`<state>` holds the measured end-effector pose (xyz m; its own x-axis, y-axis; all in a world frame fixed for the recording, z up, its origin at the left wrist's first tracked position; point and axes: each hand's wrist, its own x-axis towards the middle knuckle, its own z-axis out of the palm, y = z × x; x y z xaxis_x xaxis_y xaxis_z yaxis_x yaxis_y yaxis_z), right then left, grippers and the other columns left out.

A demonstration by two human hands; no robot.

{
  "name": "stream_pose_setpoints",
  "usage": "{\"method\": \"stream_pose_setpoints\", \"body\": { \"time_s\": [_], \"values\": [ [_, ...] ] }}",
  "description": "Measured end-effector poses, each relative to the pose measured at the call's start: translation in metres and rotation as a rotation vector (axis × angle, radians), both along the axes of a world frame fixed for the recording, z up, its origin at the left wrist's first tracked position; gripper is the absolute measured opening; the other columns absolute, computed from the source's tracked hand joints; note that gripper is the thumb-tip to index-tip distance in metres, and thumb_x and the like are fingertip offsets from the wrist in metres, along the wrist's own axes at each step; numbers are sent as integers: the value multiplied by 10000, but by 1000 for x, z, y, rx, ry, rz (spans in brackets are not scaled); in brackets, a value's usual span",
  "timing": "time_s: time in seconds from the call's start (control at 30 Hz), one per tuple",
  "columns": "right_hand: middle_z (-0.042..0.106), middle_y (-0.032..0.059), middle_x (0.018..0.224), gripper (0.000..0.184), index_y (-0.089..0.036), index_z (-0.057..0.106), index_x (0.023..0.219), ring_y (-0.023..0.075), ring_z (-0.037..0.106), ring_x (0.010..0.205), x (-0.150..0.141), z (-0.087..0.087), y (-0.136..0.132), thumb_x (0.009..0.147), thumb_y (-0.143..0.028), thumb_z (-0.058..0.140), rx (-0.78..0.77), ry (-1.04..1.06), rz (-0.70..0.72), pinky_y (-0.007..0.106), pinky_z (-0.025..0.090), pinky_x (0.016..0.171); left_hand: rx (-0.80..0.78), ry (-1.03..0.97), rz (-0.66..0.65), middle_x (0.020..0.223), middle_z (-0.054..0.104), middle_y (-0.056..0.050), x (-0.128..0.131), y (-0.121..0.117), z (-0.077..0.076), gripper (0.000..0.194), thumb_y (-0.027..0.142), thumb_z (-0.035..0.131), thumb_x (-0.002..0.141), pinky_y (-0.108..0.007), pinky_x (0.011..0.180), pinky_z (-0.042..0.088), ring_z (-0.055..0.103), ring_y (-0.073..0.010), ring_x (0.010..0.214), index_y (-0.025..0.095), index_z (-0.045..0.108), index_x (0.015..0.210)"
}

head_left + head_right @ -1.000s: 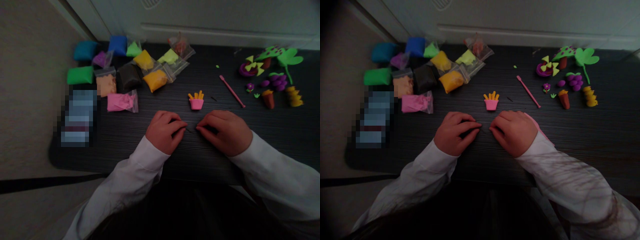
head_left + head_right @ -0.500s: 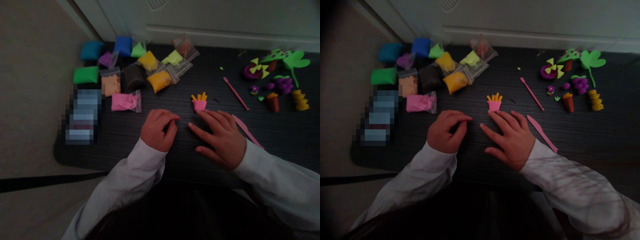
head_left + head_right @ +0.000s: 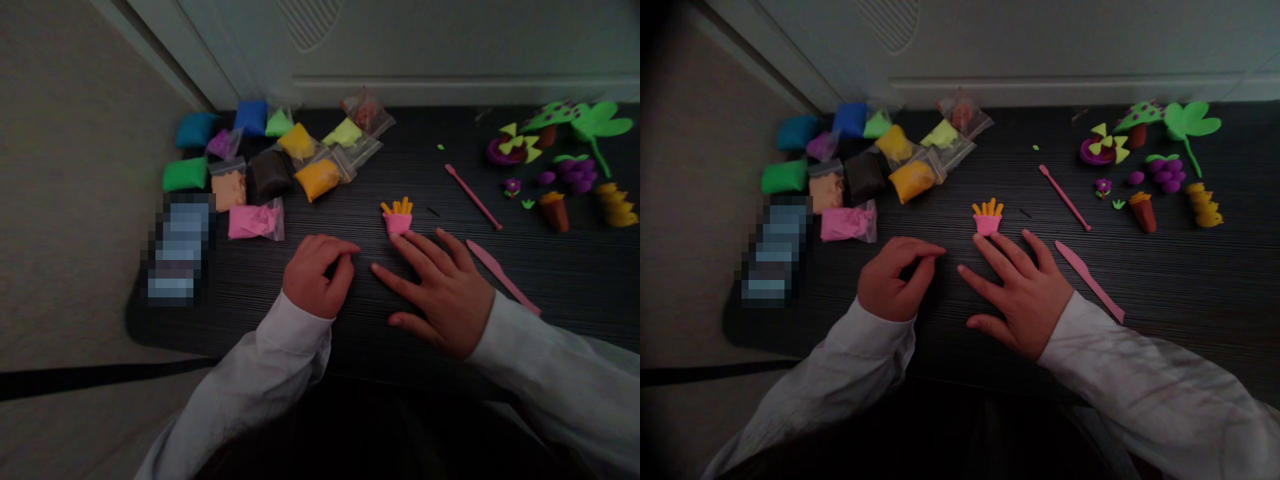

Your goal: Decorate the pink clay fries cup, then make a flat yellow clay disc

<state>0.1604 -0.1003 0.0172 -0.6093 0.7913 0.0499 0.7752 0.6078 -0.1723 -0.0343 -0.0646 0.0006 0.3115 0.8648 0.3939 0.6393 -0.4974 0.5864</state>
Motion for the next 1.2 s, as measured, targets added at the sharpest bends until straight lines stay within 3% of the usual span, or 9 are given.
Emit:
{"method": "stream_pose_setpoints", "body": {
  "time_s": [0.23, 0.47, 0.6, 0.77, 0.87, 1.03, 1.2],
  "values": [
    [237, 100, 1374, 542, -288, 392, 1222, 303, 227, 1231, 0, 0, 1, 738, -524, 445, -23, 0, 67, 553, 146, 955, -36, -19, 6, 759, 634, -26, 2, -1, 3, 165, 105, 463, 733, -294, 711, 452, 552, -123, 734, 156, 608, 794],
    [216, 118, 1378, 556, -290, 407, 1213, 319, 185, 1242, 0, -1, -1, 727, -559, 424, 19, -12, -39, 576, 99, 947, -47, -34, 25, 769, 631, -33, 1, -1, 1, 169, 107, 462, 734, -293, 725, 444, 546, -125, 751, 148, 610, 804],
    [212, 101, 1382, 571, -309, 387, 1223, 314, 203, 1236, 0, -3, 0, 717, -572, 426, 11, -17, 25, 568, 104, 947, -39, -21, -3, 769, 631, -29, 2, -1, 1, 167, 115, 455, 737, -297, 725, 441, 548, -123, 744, 151, 606, 801],
    [218, 119, 1377, 566, -284, 433, 1196, 347, 218, 1218, 0, -5, 2, 701, -558, 465, 82, 21, -16, 591, 123, 925, -25, -15, -1, 766, 630, -29, 2, 0, 1, 165, 121, 453, 738, -301, 715, 440, 547, -125, 734, 151, 602, 799],
    [249, 108, 1367, 545, -293, 435, 1191, 337, 241, 1210, -2, -4, 1, 706, -539, 476, 65, 12, 44, 591, 134, 924, -23, -14, -1, 762, 628, -29, 1, 0, 1, 166, 115, 454, 734, -296, 711, 441, 545, -126, 734, 151, 604, 794],
    [206, 131, 1378, 570, -276, 425, 1202, 333, 210, 1226, -4, -4, 2, 707, -557, 457, 83, 6, -26, 586, 108, 931, -5, -17, -8, 759, 626, -31, 1, 0, 0, 160, 114, 464, 731, -287, 716, 439, 541, -123, 735, 143, 608, 793],
    [229, 120, 1373, 580, -288, 403, 1214, 317, 221, 1226, -5, -3, 1, 706, -564, 452, 32, -12, 38, 573, 107, 942, 1, -20, -11, 752, 626, -34, 2, 0, 0, 156, 110, 465, 729, -286, 717, 437, 545, -123, 732, 138, 608, 785]
  ]
}}
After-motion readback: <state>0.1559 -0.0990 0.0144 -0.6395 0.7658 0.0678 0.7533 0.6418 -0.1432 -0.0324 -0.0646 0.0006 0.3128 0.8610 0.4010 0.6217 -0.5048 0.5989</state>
